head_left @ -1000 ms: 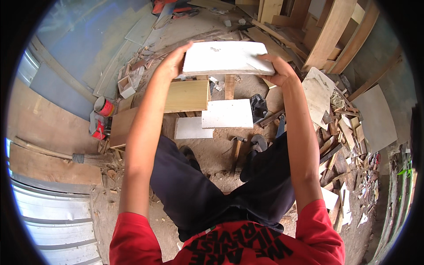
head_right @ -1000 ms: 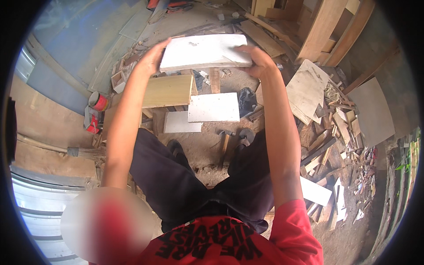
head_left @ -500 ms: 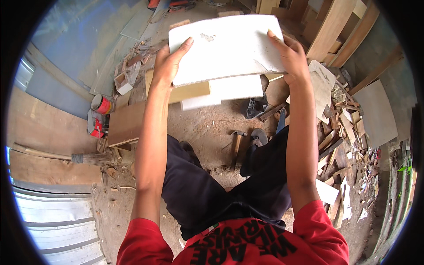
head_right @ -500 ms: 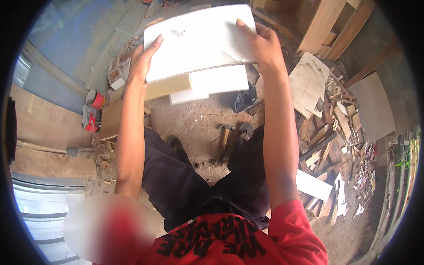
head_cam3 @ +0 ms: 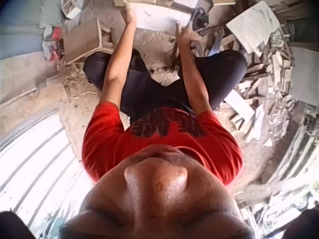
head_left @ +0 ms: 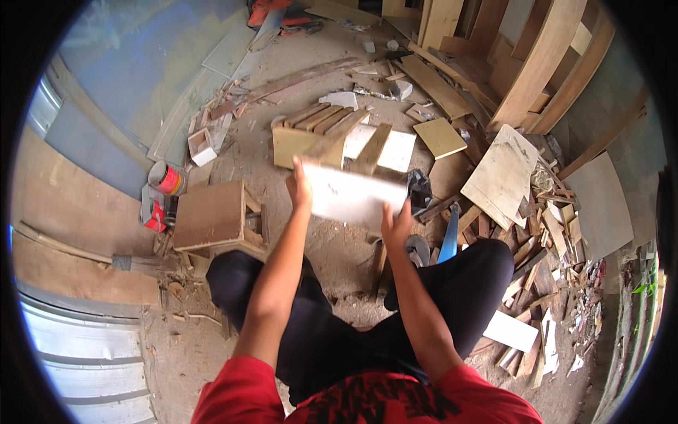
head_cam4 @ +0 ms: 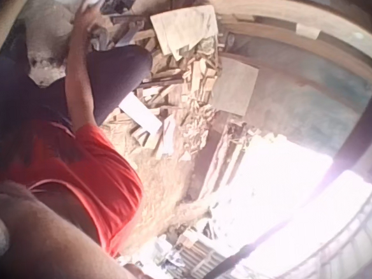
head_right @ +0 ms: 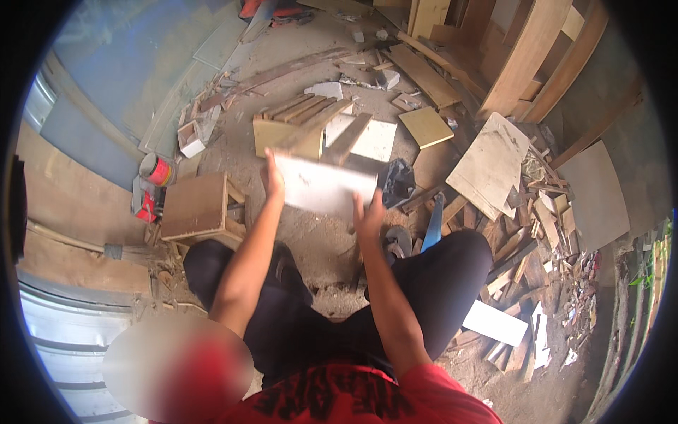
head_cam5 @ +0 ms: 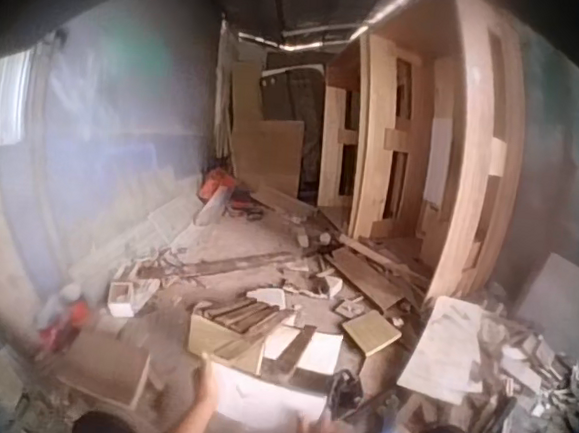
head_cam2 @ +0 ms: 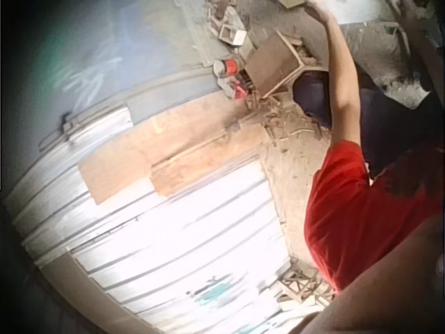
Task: The person sits on the floor and uses a hammer to drive nails into wooden planks, assembling a small wooden structure. They then use a hand saw to cut a plank to size and continue hammering nails into the structure.
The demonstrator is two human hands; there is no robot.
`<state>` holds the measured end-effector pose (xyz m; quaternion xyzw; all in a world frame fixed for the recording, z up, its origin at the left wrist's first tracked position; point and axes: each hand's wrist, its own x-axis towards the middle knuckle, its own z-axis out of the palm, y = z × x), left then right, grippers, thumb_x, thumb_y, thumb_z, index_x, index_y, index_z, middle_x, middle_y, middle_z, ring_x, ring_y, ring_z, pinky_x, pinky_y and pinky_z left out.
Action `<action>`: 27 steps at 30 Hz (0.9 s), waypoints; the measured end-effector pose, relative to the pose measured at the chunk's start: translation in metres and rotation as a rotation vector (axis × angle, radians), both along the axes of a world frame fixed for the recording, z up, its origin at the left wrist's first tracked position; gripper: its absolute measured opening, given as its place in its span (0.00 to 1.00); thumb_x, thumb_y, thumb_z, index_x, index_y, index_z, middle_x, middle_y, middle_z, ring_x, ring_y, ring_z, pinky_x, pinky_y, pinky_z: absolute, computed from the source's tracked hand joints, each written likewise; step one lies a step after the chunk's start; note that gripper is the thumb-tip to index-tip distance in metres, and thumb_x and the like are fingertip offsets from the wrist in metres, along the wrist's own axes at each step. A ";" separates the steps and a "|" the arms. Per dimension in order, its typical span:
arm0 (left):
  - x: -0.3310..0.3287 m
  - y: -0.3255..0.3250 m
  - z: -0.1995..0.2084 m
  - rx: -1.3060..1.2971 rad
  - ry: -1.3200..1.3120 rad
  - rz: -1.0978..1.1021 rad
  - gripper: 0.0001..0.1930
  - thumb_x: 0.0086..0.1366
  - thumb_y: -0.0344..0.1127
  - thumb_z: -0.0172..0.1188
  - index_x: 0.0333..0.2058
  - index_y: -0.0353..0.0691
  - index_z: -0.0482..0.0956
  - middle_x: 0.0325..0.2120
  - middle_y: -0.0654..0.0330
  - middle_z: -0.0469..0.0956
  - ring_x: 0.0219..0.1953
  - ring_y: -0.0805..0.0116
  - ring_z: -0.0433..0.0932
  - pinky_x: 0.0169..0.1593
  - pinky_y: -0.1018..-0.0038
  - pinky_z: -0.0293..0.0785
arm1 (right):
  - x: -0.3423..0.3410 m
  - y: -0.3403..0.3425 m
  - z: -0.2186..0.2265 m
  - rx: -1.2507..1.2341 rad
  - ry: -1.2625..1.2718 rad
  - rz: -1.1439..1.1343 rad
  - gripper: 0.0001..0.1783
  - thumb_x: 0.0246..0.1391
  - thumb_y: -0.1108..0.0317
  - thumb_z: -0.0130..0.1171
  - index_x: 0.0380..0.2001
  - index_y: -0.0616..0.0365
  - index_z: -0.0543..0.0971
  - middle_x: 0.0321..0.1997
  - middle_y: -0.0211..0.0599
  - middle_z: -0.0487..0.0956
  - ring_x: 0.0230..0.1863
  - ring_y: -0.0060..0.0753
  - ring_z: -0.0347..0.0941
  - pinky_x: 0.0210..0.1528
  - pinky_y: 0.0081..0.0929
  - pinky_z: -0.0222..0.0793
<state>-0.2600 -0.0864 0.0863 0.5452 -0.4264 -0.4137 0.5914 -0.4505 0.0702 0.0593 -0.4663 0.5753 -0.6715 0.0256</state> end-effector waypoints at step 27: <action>0.005 0.108 -0.040 -0.311 -0.956 -0.377 0.28 0.63 0.41 0.63 0.58 0.37 0.67 0.57 0.44 0.68 0.61 0.43 0.65 0.64 0.51 0.60 | -0.033 0.033 -0.093 1.005 0.195 0.221 0.26 0.50 0.49 0.67 0.40 0.63 0.82 0.40 0.58 0.83 0.41 0.58 0.81 0.45 0.46 0.76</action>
